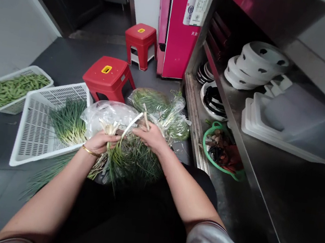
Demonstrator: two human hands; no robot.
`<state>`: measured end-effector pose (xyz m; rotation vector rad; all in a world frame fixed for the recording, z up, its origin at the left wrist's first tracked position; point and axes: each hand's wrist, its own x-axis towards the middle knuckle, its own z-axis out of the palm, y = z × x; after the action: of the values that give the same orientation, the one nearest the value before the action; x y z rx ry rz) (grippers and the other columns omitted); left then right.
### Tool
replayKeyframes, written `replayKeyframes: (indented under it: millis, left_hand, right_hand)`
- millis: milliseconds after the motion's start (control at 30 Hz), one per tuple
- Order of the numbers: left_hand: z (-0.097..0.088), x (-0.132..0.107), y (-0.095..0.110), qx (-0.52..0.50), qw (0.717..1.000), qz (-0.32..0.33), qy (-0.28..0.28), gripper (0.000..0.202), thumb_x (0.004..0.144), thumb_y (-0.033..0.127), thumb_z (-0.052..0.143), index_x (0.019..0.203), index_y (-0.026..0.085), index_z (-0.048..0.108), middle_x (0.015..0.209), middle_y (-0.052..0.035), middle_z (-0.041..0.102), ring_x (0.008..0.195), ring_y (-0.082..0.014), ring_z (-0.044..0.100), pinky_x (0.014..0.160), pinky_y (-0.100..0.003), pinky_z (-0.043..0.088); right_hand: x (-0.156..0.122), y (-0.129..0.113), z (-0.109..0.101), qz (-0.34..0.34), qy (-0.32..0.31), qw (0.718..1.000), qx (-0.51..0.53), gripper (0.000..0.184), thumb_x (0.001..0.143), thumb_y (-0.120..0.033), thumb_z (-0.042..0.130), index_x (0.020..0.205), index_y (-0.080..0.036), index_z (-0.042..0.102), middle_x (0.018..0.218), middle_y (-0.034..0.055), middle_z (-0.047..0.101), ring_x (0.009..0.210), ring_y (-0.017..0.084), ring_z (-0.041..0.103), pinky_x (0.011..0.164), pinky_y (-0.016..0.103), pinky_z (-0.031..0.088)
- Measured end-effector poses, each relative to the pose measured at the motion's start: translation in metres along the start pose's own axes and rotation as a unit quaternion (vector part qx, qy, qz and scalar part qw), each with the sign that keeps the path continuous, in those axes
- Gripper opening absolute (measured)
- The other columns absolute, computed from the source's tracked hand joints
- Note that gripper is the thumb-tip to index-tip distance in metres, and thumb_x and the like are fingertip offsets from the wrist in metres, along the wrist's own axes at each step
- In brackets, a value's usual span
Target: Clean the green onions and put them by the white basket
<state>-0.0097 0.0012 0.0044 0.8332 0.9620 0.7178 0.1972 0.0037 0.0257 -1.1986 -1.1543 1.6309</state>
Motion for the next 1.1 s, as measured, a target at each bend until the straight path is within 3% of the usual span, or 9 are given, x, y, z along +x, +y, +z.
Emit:
replayKeyframes:
  millis: [200,367,433,533,667,800,867,967,1100]
  left_hand:
    - [0.020,0.003,-0.008,0.096,0.992,0.043,0.068,0.033,0.055,0.031,0.082,0.074,0.014,0.061,0.049,0.0060,0.046,0.039,-0.0044,0.033,0.038,-0.019,0.024]
    - [0.017,0.001,-0.008,0.093,0.994,0.034,0.042,0.031,0.057,0.034,0.080,0.071,0.012,0.063,0.052,0.0000,0.057,0.038,-0.0055,0.037,0.037,-0.020,0.023]
    - [0.014,-0.001,-0.007,0.062,0.997,0.038,0.016,0.037,0.056,0.033,0.080,0.083,0.011,0.067,0.066,-0.0051,0.065,0.045,-0.0082,0.046,0.038,-0.020,0.026]
    - [0.011,-0.002,-0.006,0.065,0.997,0.036,0.012,0.039,0.057,0.032,0.080,0.087,0.010,0.069,0.074,-0.0082,0.068,0.051,-0.0103,0.051,0.038,-0.019,0.026]
    - [0.008,0.001,-0.007,0.094,0.995,0.019,0.007,0.036,0.061,0.035,0.077,0.085,0.009,0.069,0.065,-0.0052,0.063,0.042,-0.0051,0.038,0.036,-0.019,0.021]
    - [0.004,0.007,-0.009,0.131,0.990,0.002,0.047,0.029,0.057,0.031,0.079,0.073,0.012,0.065,0.054,0.0027,0.051,0.039,-0.0033,0.030,0.036,-0.019,0.018]
    - [0.002,0.009,-0.010,0.139,0.987,0.003,0.077,0.029,0.056,0.029,0.080,0.063,0.014,0.056,0.049,0.0059,0.043,0.038,-0.0036,0.029,0.037,-0.019,0.019]
    - [-0.001,0.011,-0.007,0.133,0.987,0.007,0.085,0.032,0.057,0.030,0.079,0.060,0.016,0.050,0.047,0.0076,0.039,0.037,-0.0039,0.028,0.037,-0.020,0.020]
    - [0.003,0.007,-0.001,0.148,0.986,0.016,0.073,0.029,0.058,0.031,0.079,0.067,0.014,0.057,0.048,0.0063,0.043,0.038,-0.0039,0.029,0.036,-0.020,0.020]
  right_hand:
    - [0.012,0.016,0.021,-0.068,0.108,0.972,-0.199,0.034,0.066,-0.044,0.070,0.055,-0.015,0.055,0.052,-0.0034,0.046,0.053,0.009,0.040,0.053,0.024,0.032]
    - [0.012,0.009,0.007,-0.130,-0.008,0.940,-0.316,0.028,0.078,-0.036,0.059,0.058,-0.015,0.057,0.054,-0.0025,0.049,0.057,0.011,0.043,0.057,0.023,0.031]
    - [0.011,0.005,0.000,-0.148,-0.048,0.944,-0.292,0.028,0.080,-0.036,0.056,0.060,-0.016,0.057,0.055,-0.0030,0.049,0.057,0.010,0.042,0.057,0.022,0.032]
    - [0.009,-0.001,-0.011,-0.134,-0.008,0.972,-0.192,0.029,0.077,-0.040,0.058,0.062,-0.016,0.056,0.053,-0.0035,0.047,0.051,0.009,0.040,0.050,0.022,0.030]
    - [0.003,-0.017,-0.027,-0.065,0.065,0.995,0.046,0.030,0.069,-0.042,0.067,0.065,-0.018,0.049,0.047,-0.0065,0.041,0.037,0.004,0.023,0.036,0.020,0.014]
    - [-0.007,-0.036,-0.046,-0.105,0.084,0.978,0.159,0.034,0.068,-0.045,0.065,0.062,-0.020,0.042,0.046,-0.0076,0.038,0.035,0.003,0.014,0.035,0.020,0.009]
    - [-0.009,-0.039,-0.057,-0.117,0.107,0.981,0.116,0.035,0.070,-0.049,0.062,0.062,-0.020,0.044,0.045,-0.0072,0.038,0.036,0.004,0.016,0.036,0.020,0.011]
    - [-0.005,-0.033,-0.064,-0.071,0.143,0.981,-0.107,0.037,0.064,-0.049,0.070,0.060,-0.018,0.050,0.046,-0.0054,0.041,0.040,0.006,0.029,0.040,0.022,0.019]
    - [0.006,-0.013,-0.043,-0.073,0.126,0.961,-0.233,0.035,0.066,-0.048,0.070,0.076,-0.016,0.060,0.058,-0.0033,0.051,0.055,0.011,0.044,0.052,0.023,0.033]
